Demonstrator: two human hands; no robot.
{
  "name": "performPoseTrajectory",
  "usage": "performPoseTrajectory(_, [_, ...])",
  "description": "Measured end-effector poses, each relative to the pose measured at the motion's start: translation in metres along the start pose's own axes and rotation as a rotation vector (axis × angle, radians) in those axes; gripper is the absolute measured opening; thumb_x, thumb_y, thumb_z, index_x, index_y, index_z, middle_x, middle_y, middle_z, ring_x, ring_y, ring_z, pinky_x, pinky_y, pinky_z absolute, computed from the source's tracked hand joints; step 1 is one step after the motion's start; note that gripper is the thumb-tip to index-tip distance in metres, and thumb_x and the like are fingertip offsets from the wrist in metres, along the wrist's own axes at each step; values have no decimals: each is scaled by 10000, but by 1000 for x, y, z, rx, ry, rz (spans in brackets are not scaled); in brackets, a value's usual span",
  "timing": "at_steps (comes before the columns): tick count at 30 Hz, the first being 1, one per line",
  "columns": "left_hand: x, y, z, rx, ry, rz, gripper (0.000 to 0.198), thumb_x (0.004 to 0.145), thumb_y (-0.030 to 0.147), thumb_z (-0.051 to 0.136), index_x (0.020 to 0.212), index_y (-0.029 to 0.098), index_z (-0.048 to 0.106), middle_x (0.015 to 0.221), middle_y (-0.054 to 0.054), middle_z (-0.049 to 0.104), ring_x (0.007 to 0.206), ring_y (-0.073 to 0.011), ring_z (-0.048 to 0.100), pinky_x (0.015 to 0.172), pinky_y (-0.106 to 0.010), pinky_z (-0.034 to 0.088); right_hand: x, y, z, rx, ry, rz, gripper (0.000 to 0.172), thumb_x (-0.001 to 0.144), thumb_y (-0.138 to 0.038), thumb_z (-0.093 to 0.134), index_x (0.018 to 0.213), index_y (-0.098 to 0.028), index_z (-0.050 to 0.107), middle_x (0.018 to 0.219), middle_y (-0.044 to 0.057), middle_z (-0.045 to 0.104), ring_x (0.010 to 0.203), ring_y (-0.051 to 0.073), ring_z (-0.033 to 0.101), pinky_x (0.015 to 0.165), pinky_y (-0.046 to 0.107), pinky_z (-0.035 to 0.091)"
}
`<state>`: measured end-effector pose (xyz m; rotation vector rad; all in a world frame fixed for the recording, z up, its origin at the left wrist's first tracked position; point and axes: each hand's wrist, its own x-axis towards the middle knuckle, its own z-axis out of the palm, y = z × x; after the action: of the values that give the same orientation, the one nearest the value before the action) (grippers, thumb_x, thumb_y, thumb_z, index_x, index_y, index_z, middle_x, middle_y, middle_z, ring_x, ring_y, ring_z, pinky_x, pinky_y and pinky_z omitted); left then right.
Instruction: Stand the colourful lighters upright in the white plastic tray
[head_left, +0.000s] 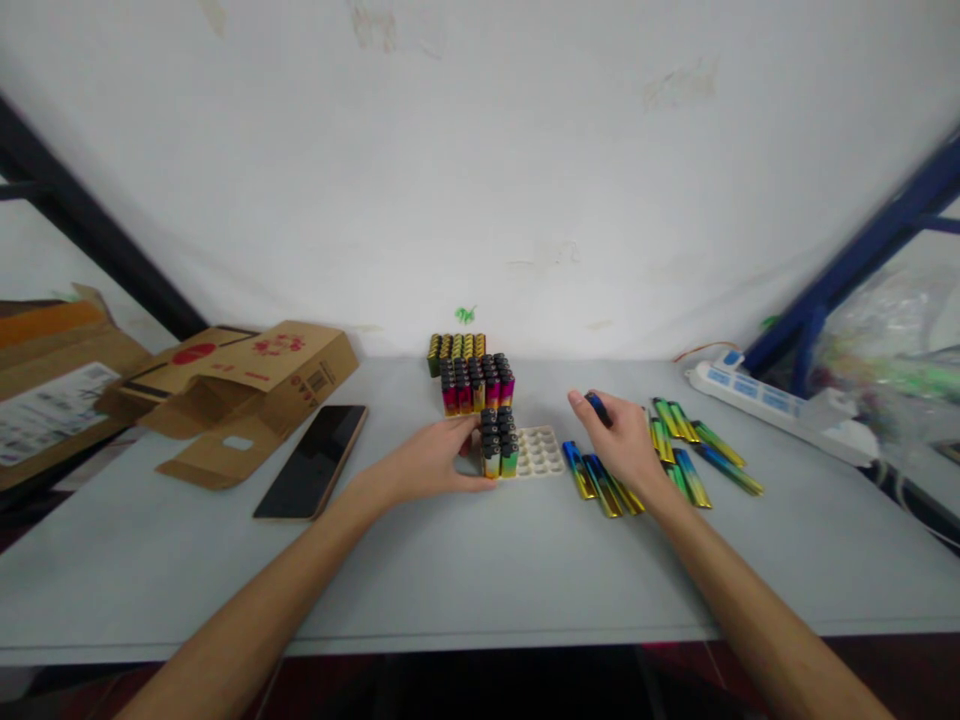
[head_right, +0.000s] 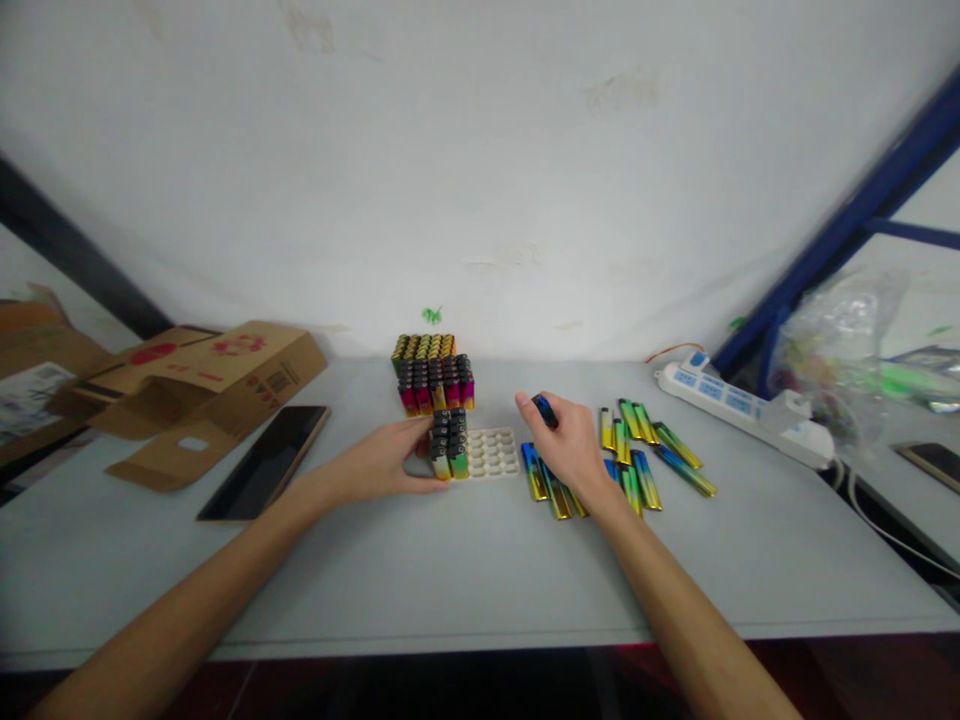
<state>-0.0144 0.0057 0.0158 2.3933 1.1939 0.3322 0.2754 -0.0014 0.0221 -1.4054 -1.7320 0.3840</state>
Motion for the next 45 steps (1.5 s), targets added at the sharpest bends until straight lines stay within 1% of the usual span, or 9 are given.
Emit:
performPoseTrajectory(11, [1,1,0,-28,22,5,580,789,546,813,1194,179,620,1114,-106,745,935,-280,708,844,-368,551,0,2,6,-3,30,-18,403,933,-451,476,607,-256,340,521,-55,342,525,125,359,541,286,242])
performPoseTrajectory(15, [1,2,-1,-24,15,-5,567,790,533,818,1184,175,624,1102,-109,743,928,-281,702,837,-369,551,0,1,4,-28,34,-25,448,966,-494,475,609,-253,351,519,-55,347,523,125,360,543,291,243])
performPoseTrajectory(18, [1,3,-1,-36,7,-5,568,798,500,816,1220,182,608,1132,-108,738,953,-279,701,854,-363,551,1,2,3,-27,7,7,441,992,-573,512,706,-238,484,550,-58,411,537,135,416,550,285,293])
performPoseTrajectory(20, [1,3,-2,-48,2,3,565,799,493,813,1222,183,604,1127,-101,735,951,-273,699,851,-355,550,0,5,4,4,-36,22,383,1013,-580,522,911,-218,593,630,-46,518,585,153,500,584,281,379])
performPoseTrajectory(23, [1,2,-2,-50,7,9,541,779,497,822,1165,179,617,1067,-84,730,913,-262,687,828,-350,543,-1,8,8,126,-151,-25,392,1058,-518,471,1209,-189,622,868,35,670,761,194,634,685,311,521])
performPoseTrajectory(26, [1,-1,-4,-69,6,29,482,763,494,830,1070,185,624,984,-55,714,847,-238,668,772,-329,528,-3,8,12,240,-243,-115,389,1043,-486,532,1245,-190,682,1138,127,685,1034,237,671,783,339,605])
performPoseTrajectory(28, [1,-2,-5,-94,-1,46,452,754,493,834,1011,191,616,935,-35,703,796,-219,653,725,-312,514,-5,5,15,270,-256,-155,355,1017,-463,605,1218,-197,724,1179,135,684,1101,244,663,837,344,620])
performPoseTrajectory(35, [2,-6,-5,-108,-12,72,474,739,474,844,1049,187,630,942,-27,712,776,-205,643,702,-295,497,-12,2,26,400,-344,-103,330,982,-432,683,1175,-181,775,1053,81,788,930,225,722,856,343,605])
performPoseTrajectory(45, [1,-5,-5,-79,-29,74,461,740,489,850,1004,181,629,946,-33,704,793,-208,638,701,-291,473,-9,5,30,239,-395,-166,280,1025,-390,610,1160,-193,756,931,37,793,805,207,710,758,295,538])
